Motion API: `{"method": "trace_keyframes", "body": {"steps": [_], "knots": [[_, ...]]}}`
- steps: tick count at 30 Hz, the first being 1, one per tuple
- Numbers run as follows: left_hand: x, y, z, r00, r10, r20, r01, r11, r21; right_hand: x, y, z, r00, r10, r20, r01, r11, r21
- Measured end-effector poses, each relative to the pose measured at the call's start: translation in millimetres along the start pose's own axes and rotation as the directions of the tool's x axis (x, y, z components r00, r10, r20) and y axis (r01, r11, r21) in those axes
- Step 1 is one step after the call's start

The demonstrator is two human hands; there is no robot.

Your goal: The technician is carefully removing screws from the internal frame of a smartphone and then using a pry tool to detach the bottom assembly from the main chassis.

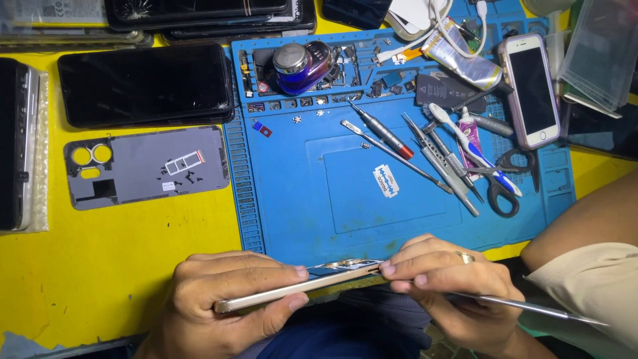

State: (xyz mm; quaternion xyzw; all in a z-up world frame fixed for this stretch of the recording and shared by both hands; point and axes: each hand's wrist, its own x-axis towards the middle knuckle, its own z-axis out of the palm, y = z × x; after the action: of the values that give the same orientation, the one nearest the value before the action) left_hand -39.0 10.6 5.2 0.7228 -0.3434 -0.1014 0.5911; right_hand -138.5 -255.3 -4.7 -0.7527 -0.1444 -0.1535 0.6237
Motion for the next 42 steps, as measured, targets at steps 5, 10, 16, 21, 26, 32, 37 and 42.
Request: {"method": "trace_keyframes", "body": {"steps": [5, 10, 16, 21, 26, 32, 37, 42], "knots": [[-4, -3, 4, 0.999, 0.020, -0.026, -0.019, 0.999, 0.039, 3, 3, -2, 0.997, -0.065, 0.044, 0.065, 0.998, -0.012], [-2, -3, 5, 0.998, 0.037, -0.045, -0.037, 0.999, -0.002, 6, 11, 4, 0.977, -0.209, 0.047, 0.212, 0.972, -0.098], [-2, 0, 7, 0.996, -0.034, -0.086, 0.035, 0.999, 0.004, -1, 20, 10, 0.948, -0.313, 0.046, 0.315, 0.916, -0.247], [-1, 0, 8, 0.991, -0.067, -0.115, 0.072, 0.997, 0.039, -2, 26, 4, 0.895, -0.407, 0.183, 0.444, 0.855, -0.270], [0, 2, 6, 0.989, -0.075, -0.124, 0.081, 0.996, 0.047, -2, 25, 7, 0.887, -0.410, 0.213, 0.458, 0.840, -0.292], [1, 2, 7, 0.989, -0.051, -0.141, 0.060, 0.996, 0.061, 6, 31, 13, 0.909, -0.409, 0.077, 0.414, 0.870, -0.267], [1, 5, 7, 0.990, -0.019, -0.141, 0.025, 0.999, 0.045, 13, 28, 13, 0.939, -0.343, 0.027, 0.343, 0.930, -0.134], [1, 5, 4, 0.993, -0.042, -0.112, 0.048, 0.998, 0.048, 14, 29, 19, 0.953, -0.300, -0.033, 0.297, 0.952, -0.071]]}}
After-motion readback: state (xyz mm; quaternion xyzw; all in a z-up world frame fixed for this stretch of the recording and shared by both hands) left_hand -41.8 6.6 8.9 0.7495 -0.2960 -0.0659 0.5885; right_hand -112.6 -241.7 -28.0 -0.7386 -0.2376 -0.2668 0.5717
